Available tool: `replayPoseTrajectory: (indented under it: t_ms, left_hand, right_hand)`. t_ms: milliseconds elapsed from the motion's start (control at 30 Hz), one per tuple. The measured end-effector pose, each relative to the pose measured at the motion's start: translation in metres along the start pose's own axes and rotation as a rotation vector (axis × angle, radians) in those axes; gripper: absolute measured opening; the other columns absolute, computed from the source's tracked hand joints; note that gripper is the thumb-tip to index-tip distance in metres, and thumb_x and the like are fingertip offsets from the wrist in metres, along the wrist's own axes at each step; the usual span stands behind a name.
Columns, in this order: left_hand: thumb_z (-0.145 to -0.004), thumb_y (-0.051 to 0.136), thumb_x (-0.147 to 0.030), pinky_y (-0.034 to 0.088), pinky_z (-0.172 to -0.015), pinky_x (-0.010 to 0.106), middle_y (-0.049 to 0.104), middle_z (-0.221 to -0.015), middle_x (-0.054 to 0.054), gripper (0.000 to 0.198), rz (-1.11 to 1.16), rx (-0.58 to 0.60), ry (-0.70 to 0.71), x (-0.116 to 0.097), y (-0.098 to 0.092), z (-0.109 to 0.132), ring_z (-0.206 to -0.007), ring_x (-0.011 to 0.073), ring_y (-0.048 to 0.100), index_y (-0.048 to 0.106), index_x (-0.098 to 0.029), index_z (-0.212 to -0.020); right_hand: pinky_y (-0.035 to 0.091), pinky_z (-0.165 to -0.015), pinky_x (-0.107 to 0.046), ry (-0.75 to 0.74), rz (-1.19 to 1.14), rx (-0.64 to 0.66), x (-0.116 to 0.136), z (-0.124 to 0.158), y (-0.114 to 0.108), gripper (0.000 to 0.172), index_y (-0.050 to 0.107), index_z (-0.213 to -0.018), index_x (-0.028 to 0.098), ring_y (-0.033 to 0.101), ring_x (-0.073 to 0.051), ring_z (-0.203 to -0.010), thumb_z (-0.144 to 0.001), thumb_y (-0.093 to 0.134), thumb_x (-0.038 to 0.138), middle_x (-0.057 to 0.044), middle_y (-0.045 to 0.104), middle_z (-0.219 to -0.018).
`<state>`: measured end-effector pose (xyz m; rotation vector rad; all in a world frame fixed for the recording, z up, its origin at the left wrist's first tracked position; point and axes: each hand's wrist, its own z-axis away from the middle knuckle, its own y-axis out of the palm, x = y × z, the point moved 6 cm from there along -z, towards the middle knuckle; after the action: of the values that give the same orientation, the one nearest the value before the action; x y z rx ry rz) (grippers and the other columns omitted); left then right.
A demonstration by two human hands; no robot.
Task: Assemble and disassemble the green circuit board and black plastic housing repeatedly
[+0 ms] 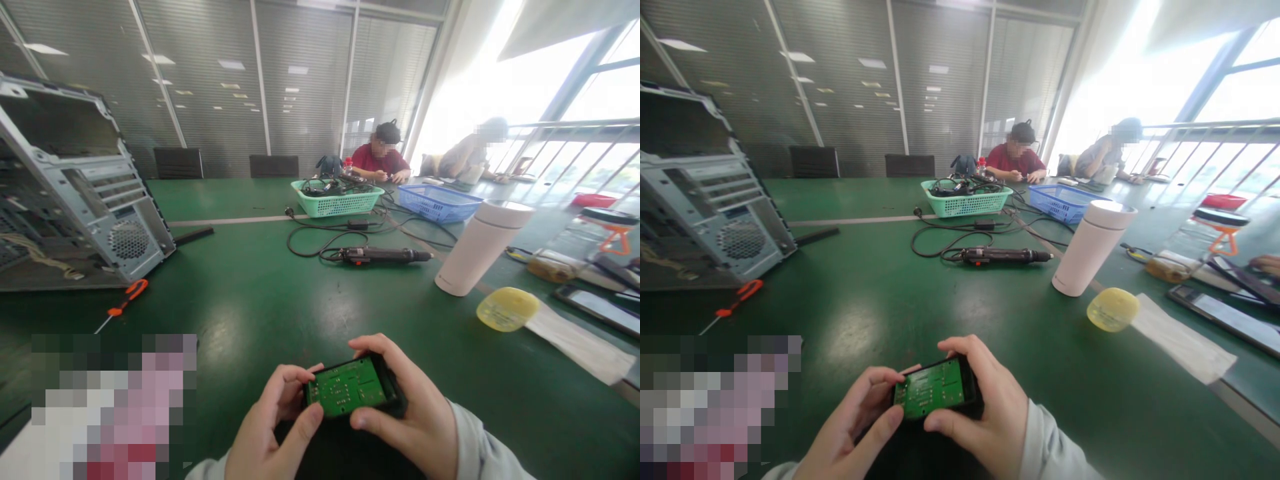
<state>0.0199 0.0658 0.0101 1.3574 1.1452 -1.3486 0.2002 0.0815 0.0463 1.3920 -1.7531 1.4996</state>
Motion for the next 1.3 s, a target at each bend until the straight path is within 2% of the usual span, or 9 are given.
replayPoseTrajectory:
  t_ms: [267,433,600,767,900,1033,1133,1200,1300]
  left_hand:
    - [-0.094,0.055,-0.040,0.051,-0.091,0.030,0.066,-0.124,0.004,0.019,-0.167,-0.092,0.148,-0.008,-0.006,0.007,-0.114,0.0234,0.063,0.060,-0.029,-0.109]
    - [-0.096,0.052,-0.035,0.051,-0.092,0.029,0.067,-0.116,0.002,0.016,-0.198,-0.128,0.273,-0.019,-0.007,0.009,-0.110,0.0221,0.063,0.059,-0.031,-0.110]
    - [-0.094,0.053,-0.025,0.051,-0.092,0.028,0.067,-0.115,-0.001,0.025,-0.306,-0.170,0.354,-0.026,-0.006,0.013,-0.110,0.0205,0.062,0.056,-0.037,-0.116]
    - [-0.077,0.074,-0.025,0.052,-0.092,0.034,0.067,-0.113,0.004,0.057,-0.617,-0.121,0.469,-0.035,-0.002,0.013,-0.104,0.0263,0.064,0.053,-0.035,-0.129]
    - [-0.075,0.076,-0.024,0.054,-0.088,0.032,0.070,-0.095,0.003,0.044,-0.687,-0.093,0.508,-0.039,-0.001,0.011,-0.097,0.0264,0.067,0.065,-0.034,-0.117]
    - [-0.079,0.073,-0.030,0.056,-0.078,0.030,0.070,-0.093,0.003,0.032,-0.572,-0.164,0.438,-0.041,-0.003,0.013,-0.086,0.0248,0.068,0.067,-0.033,-0.111]
    - [-0.084,0.065,-0.041,0.054,-0.080,0.033,0.072,-0.098,0.003,0.030,-0.408,-0.325,0.345,-0.035,-0.012,0.017,-0.090,0.0265,0.068,0.066,-0.030,-0.112]
    - [-0.088,0.057,-0.049,0.053,-0.087,0.034,0.074,-0.104,0.003,0.033,-0.288,-0.419,0.222,-0.022,-0.022,0.018,-0.099,0.0281,0.067,0.066,-0.028,-0.113]
    - [-0.087,0.056,-0.051,0.056,-0.084,0.035,0.078,-0.094,0.002,0.035,-0.181,-0.438,0.006,0.006,-0.037,0.012,-0.100,0.0297,0.069,0.072,-0.026,-0.105]
  right_hand:
    - [0.048,-0.081,-0.030,0.014,0.004,-0.029,0.006,0.000,-0.002,0.050,0.057,-0.115,0.025,0.060,-0.019,-0.091,-0.076,0.070,0.052,-0.004,0.062,-0.101]
    - [0.048,-0.076,-0.027,-0.108,0.024,-0.019,0.015,-0.002,-0.001,0.044,0.056,-0.110,0.025,0.059,-0.016,-0.086,-0.079,0.068,0.055,-0.003,0.060,-0.097]
    - [0.050,-0.073,-0.028,-0.207,0.124,-0.011,0.023,-0.005,-0.004,0.032,0.056,-0.104,0.024,0.058,-0.017,-0.084,-0.082,0.066,0.045,-0.004,0.059,-0.095]
    - [0.051,-0.074,-0.028,-0.378,0.317,0.009,0.036,0.000,-0.005,0.034,0.057,-0.114,0.025,0.059,-0.018,-0.087,-0.085,0.064,0.039,-0.006,0.061,-0.100]
    - [0.051,-0.077,-0.030,-0.496,0.375,0.071,0.041,0.004,0.000,0.044,0.048,-0.132,0.027,0.059,-0.020,-0.092,-0.090,0.055,0.036,-0.007,0.063,-0.105]
    - [0.052,-0.083,-0.031,-0.350,0.308,0.046,0.027,0.000,-0.003,0.060,0.041,-0.140,0.026,0.060,-0.021,-0.098,-0.086,0.062,0.045,-0.008,0.062,-0.111]
    - [0.051,-0.086,-0.034,-0.190,0.258,0.031,0.013,-0.005,-0.009,0.077,0.038,-0.143,0.027,0.061,-0.021,-0.097,-0.078,0.070,0.051,-0.007,0.061,-0.108]
    - [0.051,-0.086,-0.034,-0.118,0.232,0.045,0.007,-0.008,-0.013,0.080,0.038,-0.143,0.027,0.061,-0.020,-0.094,-0.075,0.074,0.048,-0.005,0.061,-0.105]
    - [0.050,-0.082,-0.031,-0.074,0.213,0.107,0.005,-0.012,-0.017,0.073,0.048,-0.136,0.027,0.061,-0.018,-0.089,-0.072,0.077,0.044,-0.004,0.060,-0.101]
